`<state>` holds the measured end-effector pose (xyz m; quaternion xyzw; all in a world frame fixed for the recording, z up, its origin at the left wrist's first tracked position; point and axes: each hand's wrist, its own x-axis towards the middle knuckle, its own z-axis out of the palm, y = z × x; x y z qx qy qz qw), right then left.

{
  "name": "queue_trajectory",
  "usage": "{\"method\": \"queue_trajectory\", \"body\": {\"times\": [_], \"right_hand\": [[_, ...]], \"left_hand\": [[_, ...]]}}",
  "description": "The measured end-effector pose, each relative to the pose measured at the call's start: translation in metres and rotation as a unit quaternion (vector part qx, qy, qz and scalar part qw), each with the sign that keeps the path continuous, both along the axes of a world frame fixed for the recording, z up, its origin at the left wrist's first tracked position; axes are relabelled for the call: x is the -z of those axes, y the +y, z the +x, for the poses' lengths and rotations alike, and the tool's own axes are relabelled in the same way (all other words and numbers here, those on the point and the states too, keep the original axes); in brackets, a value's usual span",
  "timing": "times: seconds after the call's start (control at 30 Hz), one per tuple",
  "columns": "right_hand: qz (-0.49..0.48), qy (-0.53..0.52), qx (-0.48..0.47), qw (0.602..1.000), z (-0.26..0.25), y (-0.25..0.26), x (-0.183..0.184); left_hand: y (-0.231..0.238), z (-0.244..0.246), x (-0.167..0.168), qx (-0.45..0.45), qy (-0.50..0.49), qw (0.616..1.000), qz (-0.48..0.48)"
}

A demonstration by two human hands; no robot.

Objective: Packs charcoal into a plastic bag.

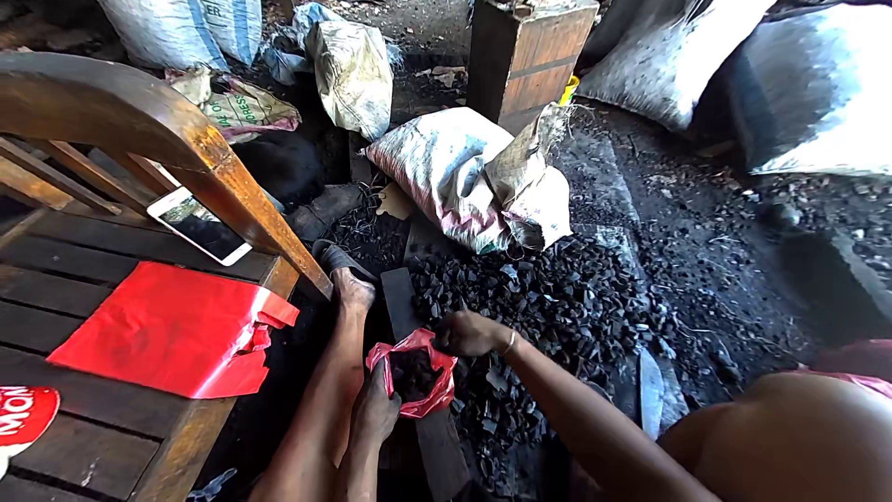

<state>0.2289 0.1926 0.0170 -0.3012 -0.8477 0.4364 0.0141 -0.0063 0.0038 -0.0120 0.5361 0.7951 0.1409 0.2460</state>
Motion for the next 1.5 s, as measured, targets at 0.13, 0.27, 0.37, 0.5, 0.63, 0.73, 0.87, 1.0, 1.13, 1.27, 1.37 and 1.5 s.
{"method": "queue_trajectory", "body": {"times": [0.13, 0.27, 0.37, 0.5, 0.63, 0.73, 0.87, 1.0, 1.13, 1.27, 1.37, 1.5], "right_hand": [[0.058, -0.118, -0.042, 0.99, -0.051, -0.048, -0.008], [0.058, -0.113, 0.035, 0.991, -0.04, -0.039, 0.003], [0.046, -0.097, 0.175, 0.979, -0.005, 0.002, -0.008], [0.07, -0.218, 0.285, 0.931, 0.049, 0.048, 0.005], [0.055, -0.287, 0.261, 0.92, 0.072, 0.041, 0.052], [0.076, -0.262, 0.299, 0.914, 0.078, 0.028, 0.07], [0.071, -0.157, 0.314, 0.933, 0.065, 0.034, 0.044], [-0.021, -0.017, 0.122, 0.992, 0.003, 0.01, 0.003], [0.027, 0.029, -0.047, 0.998, -0.058, -0.043, -0.012], [0.04, 0.018, 0.043, 0.998, -0.047, -0.032, 0.002], [0.059, -0.105, 0.2, 0.972, -0.007, 0.002, 0.011], [0.047, -0.188, 0.24, 0.951, 0.029, 0.029, 0.045]], "left_hand": [[0.0, -0.001, -0.002, -0.002, -0.005, 1.0, 0.0], [-0.002, -0.001, 0.001, 0.001, -0.003, 1.0, 0.013], [-0.002, 0.0, -0.003, 0.001, -0.009, 1.0, 0.003], [0.001, -0.001, 0.001, 0.004, -0.008, 1.0, 0.005], [0.003, -0.002, 0.001, 0.003, -0.006, 1.0, -0.011], [-0.002, -0.003, 0.0, -0.001, -0.008, 1.0, -0.006], [-0.001, 0.003, -0.035, -0.007, -0.041, 0.998, -0.044], [0.005, 0.005, -0.04, -0.017, -0.036, 0.998, -0.039], [-0.005, -0.011, 0.009, -0.004, -0.015, 0.999, 0.031], [0.007, 0.018, -0.084, -0.03, -0.035, 0.997, 0.059], [0.067, 0.077, -0.352, -0.015, -0.084, 0.984, -0.159], [0.075, 0.087, -0.397, -0.013, -0.099, 0.988, -0.117]]}}
